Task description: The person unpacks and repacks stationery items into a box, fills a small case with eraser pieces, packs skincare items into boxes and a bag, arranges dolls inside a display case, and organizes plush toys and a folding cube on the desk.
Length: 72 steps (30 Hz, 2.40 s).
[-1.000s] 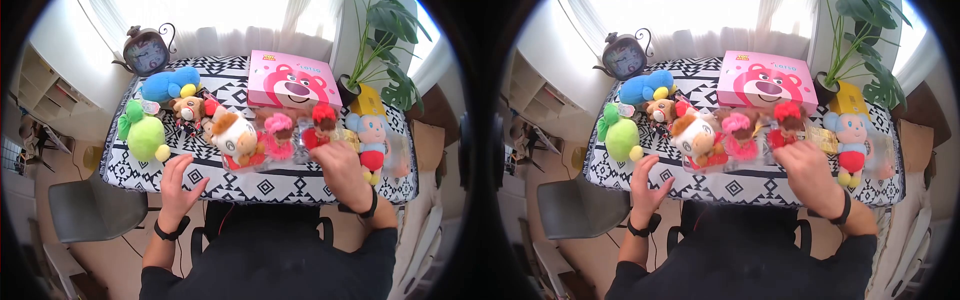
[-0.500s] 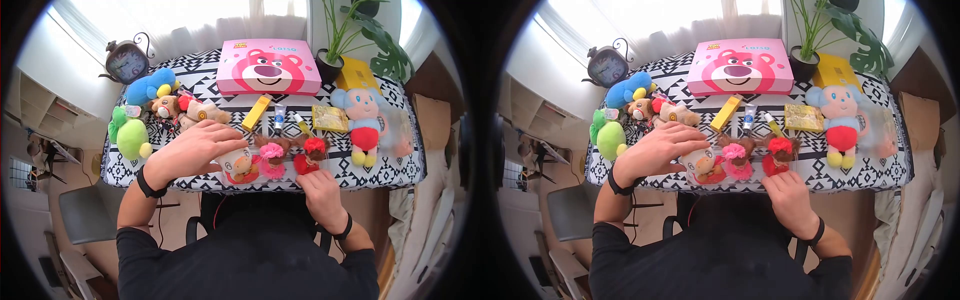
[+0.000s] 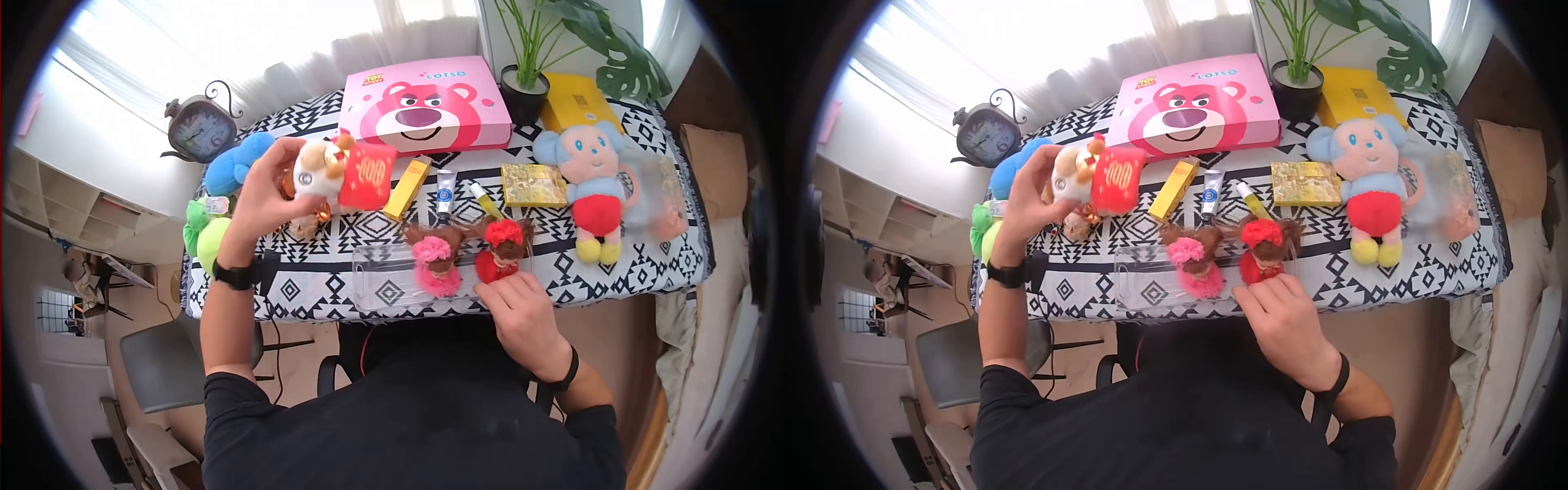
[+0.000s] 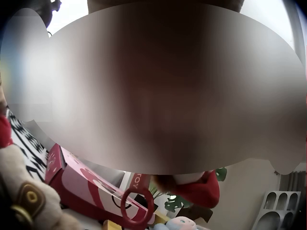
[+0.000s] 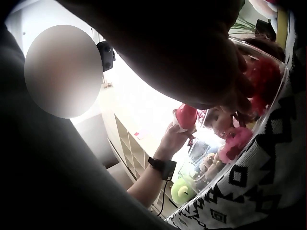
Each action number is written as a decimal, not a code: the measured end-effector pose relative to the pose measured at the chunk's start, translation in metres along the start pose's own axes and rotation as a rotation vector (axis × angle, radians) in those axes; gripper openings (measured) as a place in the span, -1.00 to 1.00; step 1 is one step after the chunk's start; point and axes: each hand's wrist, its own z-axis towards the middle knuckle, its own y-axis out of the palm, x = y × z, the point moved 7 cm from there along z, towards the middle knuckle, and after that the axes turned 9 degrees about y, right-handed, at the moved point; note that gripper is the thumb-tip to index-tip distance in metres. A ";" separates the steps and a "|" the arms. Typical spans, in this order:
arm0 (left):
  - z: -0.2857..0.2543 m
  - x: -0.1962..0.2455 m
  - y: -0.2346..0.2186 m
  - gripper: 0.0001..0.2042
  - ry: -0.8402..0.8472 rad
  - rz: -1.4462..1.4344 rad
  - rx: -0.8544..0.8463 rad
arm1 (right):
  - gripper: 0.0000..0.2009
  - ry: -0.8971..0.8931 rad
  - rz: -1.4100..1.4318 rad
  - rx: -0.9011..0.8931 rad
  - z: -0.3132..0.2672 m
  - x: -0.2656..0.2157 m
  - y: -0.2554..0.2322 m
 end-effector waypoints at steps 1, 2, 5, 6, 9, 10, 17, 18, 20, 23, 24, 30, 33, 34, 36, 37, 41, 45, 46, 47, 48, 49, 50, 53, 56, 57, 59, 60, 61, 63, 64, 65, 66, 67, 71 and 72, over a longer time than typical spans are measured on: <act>0.000 -0.026 0.004 -0.38 -0.030 -0.068 0.068 | -0.68 -0.001 -0.003 0.010 -0.001 0.000 0.001; 0.002 -0.035 0.006 -0.40 -0.061 -0.138 0.137 | -0.67 -0.003 -0.006 0.017 -0.001 -0.001 0.001; -0.002 -0.068 0.024 -0.35 -0.322 0.252 -0.086 | -0.65 -0.003 -0.004 0.004 -0.001 -0.001 0.000; -0.002 -0.075 0.030 -0.31 -0.272 0.340 -0.114 | -0.65 -0.004 -0.007 0.002 -0.001 -0.002 0.001; -0.001 -0.048 0.033 -0.24 -0.046 0.538 -0.088 | -0.66 0.005 -0.034 0.008 0.000 -0.002 0.002; -0.002 -0.034 0.033 -0.23 0.041 0.602 0.003 | -0.66 0.003 -0.022 0.001 0.000 -0.001 0.002; -0.002 0.089 0.087 -0.31 0.457 0.395 -0.288 | -0.62 0.104 0.222 0.198 -0.007 0.012 -0.022; -0.003 0.102 0.098 -0.29 0.488 0.387 -0.343 | -0.58 0.136 0.237 0.233 -0.006 0.020 -0.028; 0.001 0.125 0.119 -0.36 0.611 0.370 -0.457 | -0.53 0.150 0.165 0.233 0.014 0.021 -0.045; 0.002 0.133 0.152 -0.47 0.786 0.522 -0.574 | -0.43 0.160 0.038 0.162 0.039 0.022 -0.055; 0.002 0.132 0.162 -0.60 0.805 0.530 -0.579 | -0.37 0.155 -0.010 0.083 0.044 0.022 -0.053; -0.002 0.126 0.187 -0.78 0.901 0.676 -0.617 | -0.33 0.098 -0.098 -0.050 0.050 0.028 -0.033; 0.003 0.136 0.172 -0.79 0.921 0.667 -0.565 | -0.37 0.084 -0.079 -0.020 0.049 0.030 -0.033; 0.009 0.142 0.161 -0.78 0.911 0.626 -0.521 | -0.40 0.080 -0.071 -0.003 0.048 0.031 -0.033; 0.023 0.149 0.140 -0.76 0.876 0.569 -0.487 | -0.41 0.076 -0.047 0.024 0.046 0.032 -0.035; 0.033 0.151 0.128 -0.74 0.829 0.516 -0.438 | -0.42 0.056 -0.030 0.040 0.045 0.031 -0.037; 0.071 0.137 0.105 -0.58 0.769 0.531 -0.313 | -0.44 0.063 -0.021 0.088 0.046 0.033 -0.047; 0.110 0.111 0.113 -0.54 0.781 0.594 -0.292 | -0.45 0.092 0.019 0.201 0.049 0.037 -0.070; 0.120 0.104 0.120 -0.57 0.780 0.601 -0.288 | -0.46 0.110 0.030 0.251 0.050 0.040 -0.078; 0.129 0.098 0.127 -0.57 0.782 0.600 -0.286 | -0.46 0.109 0.027 0.251 0.052 0.042 -0.082; 0.137 0.092 0.136 -0.58 0.798 0.627 -0.302 | -0.46 0.147 0.062 0.291 0.055 0.048 -0.089; 0.144 0.086 0.146 -0.60 0.813 0.654 -0.319 | -0.46 0.185 0.097 0.331 0.059 0.056 -0.096; 0.151 0.078 0.157 -0.62 0.783 0.668 -0.337 | -0.49 0.171 0.056 0.379 0.064 0.061 -0.102; 0.162 0.055 0.181 -0.60 0.502 0.660 -0.446 | -0.44 0.325 0.050 0.388 0.079 0.094 -0.104; 0.149 0.039 0.200 -0.58 0.411 0.663 -0.509 | -0.46 0.355 0.136 0.379 0.104 0.125 -0.089; 0.142 0.033 0.202 -0.56 0.405 0.649 -0.539 | -0.48 0.367 0.169 0.346 0.112 0.138 -0.078; 0.131 0.035 0.199 -0.53 0.405 0.641 -0.553 | -0.51 0.359 0.155 0.332 0.121 0.152 -0.059; 0.126 0.037 0.194 -0.51 0.412 0.648 -0.534 | -0.53 0.352 0.100 0.326 0.125 0.154 -0.052; 0.121 0.040 0.188 -0.49 0.418 0.655 -0.515 | -0.56 0.345 0.046 0.319 0.127 0.155 -0.047; 0.110 0.057 0.171 -0.48 0.463 0.666 -0.451 | -0.56 0.362 -0.002 0.287 0.132 0.159 -0.039; 0.103 0.067 0.161 -0.47 0.511 0.673 -0.387 | -0.51 0.392 -0.038 0.254 0.136 0.166 -0.034; 0.094 0.068 0.155 -0.47 0.508 0.672 -0.387 | -0.46 0.422 -0.076 0.220 0.137 0.169 -0.031; 0.086 0.071 0.148 -0.47 0.517 0.664 -0.375 | -0.46 0.421 -0.077 0.219 0.137 0.167 -0.031; 0.079 0.075 0.143 -0.47 0.525 0.657 -0.362 | -0.44 0.482 -0.153 0.140 0.138 0.169 -0.027; 0.039 0.094 0.121 -0.59 0.452 0.607 -0.432 | -0.40 0.399 -0.252 0.243 0.125 0.137 -0.038; 0.028 0.101 0.115 -0.64 0.468 0.566 -0.416 | -0.47 0.293 -0.243 0.335 0.116 0.116 -0.050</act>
